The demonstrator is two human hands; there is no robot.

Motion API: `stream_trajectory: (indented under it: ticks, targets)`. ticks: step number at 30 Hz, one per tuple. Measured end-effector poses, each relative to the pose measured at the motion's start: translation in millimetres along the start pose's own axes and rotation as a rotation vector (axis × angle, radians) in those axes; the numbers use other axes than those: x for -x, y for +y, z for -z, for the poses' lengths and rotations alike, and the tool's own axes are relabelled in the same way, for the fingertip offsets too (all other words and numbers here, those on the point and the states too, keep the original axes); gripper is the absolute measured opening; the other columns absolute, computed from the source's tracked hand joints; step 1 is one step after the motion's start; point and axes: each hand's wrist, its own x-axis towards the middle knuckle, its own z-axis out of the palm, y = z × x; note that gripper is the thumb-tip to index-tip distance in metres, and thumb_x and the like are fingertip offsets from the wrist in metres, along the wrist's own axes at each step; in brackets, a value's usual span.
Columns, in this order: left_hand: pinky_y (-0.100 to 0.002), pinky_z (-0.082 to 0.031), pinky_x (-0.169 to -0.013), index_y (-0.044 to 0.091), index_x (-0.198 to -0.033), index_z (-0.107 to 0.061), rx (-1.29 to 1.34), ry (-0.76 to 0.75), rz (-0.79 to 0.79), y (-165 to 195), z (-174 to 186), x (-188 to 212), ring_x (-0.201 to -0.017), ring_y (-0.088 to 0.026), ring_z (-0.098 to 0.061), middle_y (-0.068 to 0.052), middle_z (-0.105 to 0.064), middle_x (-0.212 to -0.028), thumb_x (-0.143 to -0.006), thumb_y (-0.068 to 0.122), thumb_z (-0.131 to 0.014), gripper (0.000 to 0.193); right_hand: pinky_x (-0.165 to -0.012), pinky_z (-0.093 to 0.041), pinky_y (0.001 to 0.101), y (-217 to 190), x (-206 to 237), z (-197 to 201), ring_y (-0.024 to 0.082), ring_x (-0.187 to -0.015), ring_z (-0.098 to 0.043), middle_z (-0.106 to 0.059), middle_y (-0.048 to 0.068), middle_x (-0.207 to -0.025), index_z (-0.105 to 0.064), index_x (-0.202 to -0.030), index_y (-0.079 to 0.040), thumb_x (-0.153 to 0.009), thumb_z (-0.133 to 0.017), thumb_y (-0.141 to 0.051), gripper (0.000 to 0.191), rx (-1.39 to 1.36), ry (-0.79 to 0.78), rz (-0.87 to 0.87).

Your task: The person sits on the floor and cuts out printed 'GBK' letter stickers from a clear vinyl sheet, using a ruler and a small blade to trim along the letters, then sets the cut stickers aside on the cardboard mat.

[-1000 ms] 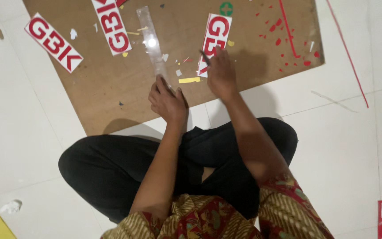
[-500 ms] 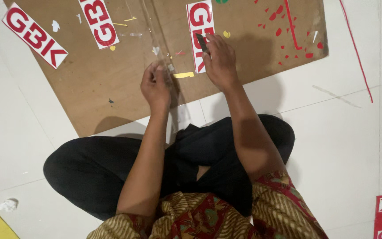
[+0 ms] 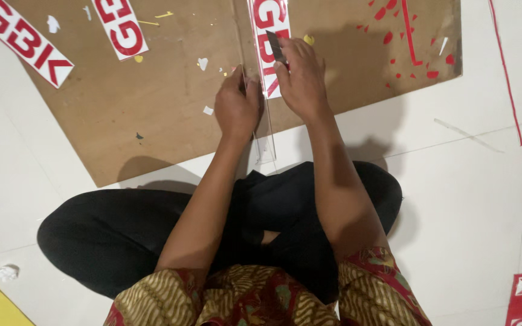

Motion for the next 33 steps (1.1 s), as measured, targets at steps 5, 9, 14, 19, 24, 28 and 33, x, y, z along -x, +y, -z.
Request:
stream_trajectory:
  ticks: [5,9,14,19,24,28,33]
  targets:
    - [-0.048,-0.05,-0.099,0.006,-0.14,-0.061,-0.143,-0.035,-0.087,0.8,6.8,-14.8,-0.12,-0.037,-0.059,-0.02,-0.06,-0.133,-0.094,0.031,-0.074,0.054,-0.113,-0.036,0.05,2.7,-3.3,0.0,0.031,-0.14,-0.05,-0.059,0.014,-0.141,-0.057,-0.135,-0.003,-0.101,-0.065,-0.015,0.036,-0.004,-0.021,-0.016]
    - [-0.059,-0.029,-0.119,0.006,-0.159,-0.043,-0.213,-0.105,-0.544,-17.9,10.9,-69.5,-0.152,-0.043,-0.031,-0.022,-0.034,-0.163,-0.096,0.049,-0.077,0.083,-0.114,-0.034,0.0501,3.2,-3.5,0.3,0.032,-0.143,-0.046,-0.061,0.015,-0.14,-0.056,-0.141,-0.002,-0.102,-0.065,-0.014,0.042,-0.008,-0.024,0.023]
    - [-0.061,-0.018,-0.121,0.015,-0.161,-0.043,-0.344,-0.402,-0.616,-44.4,13.3,-104.1,-0.156,-0.037,-0.024,-0.014,-0.032,-0.169,-0.091,0.062,-0.071,0.089,-0.114,-0.034,0.0506,5.9,-8.1,-1.8,0.031,-0.144,-0.045,-0.064,0.013,-0.136,-0.055,-0.143,-0.003,-0.101,-0.066,-0.015,0.045,0.011,-0.05,0.036]
    - [-0.058,-0.017,-0.125,0.016,-0.163,-0.044,-0.333,-0.399,-0.616,-53.8,10.6,-100.1,-0.159,-0.035,-0.024,-0.011,-0.033,-0.17,-0.094,0.065,-0.07,0.088,-0.115,-0.033,0.0513,7.4,-3.9,-4.7,0.031,-0.146,-0.044,-0.067,0.009,-0.128,-0.056,-0.143,-0.005,-0.103,-0.066,-0.015,0.042,0.028,-0.058,0.013]
    - [-0.058,-0.016,-0.126,0.017,-0.163,-0.043,-0.326,-0.404,-0.617,-54.5,10.3,-99.6,-0.159,-0.035,-0.022,-0.011,-0.032,-0.171,-0.093,0.064,-0.072,0.089,-0.114,-0.033,0.0516,7.1,-2.3,-2.3,0.031,-0.146,-0.043,-0.068,0.01,-0.124,-0.054,-0.144,-0.005,-0.102,-0.065,-0.015,0.044,0.015,-0.07,0.003]
    - [-0.059,-0.015,-0.127,0.013,-0.164,-0.04,-0.297,-0.381,-0.633,-55.1,10.0,-98.0,-0.16,-0.036,-0.022,-0.014,-0.031,-0.171,-0.09,0.057,-0.073,0.092,-0.115,-0.033,0.0511,5.3,-4.7,-1.0,0.031,-0.147,-0.043,-0.067,0.009,-0.126,-0.054,-0.144,-0.005,-0.103,-0.065,-0.014,0.044,0.01,-0.079,0.001]
    - [-0.059,-0.013,-0.127,0.012,-0.163,-0.041,-0.287,-0.409,-0.623,-56.5,9.3,-97.6,-0.161,-0.034,-0.023,-0.013,-0.032,-0.172,-0.089,0.05,-0.075,0.09,-0.115,-0.033,0.0504,4.9,-3.4,0.1,0.03,-0.148,-0.043,-0.066,0.01,-0.131,-0.054,-0.143,-0.004,-0.103,-0.064,-0.014,0.042,-0.001,-0.081,-0.01]
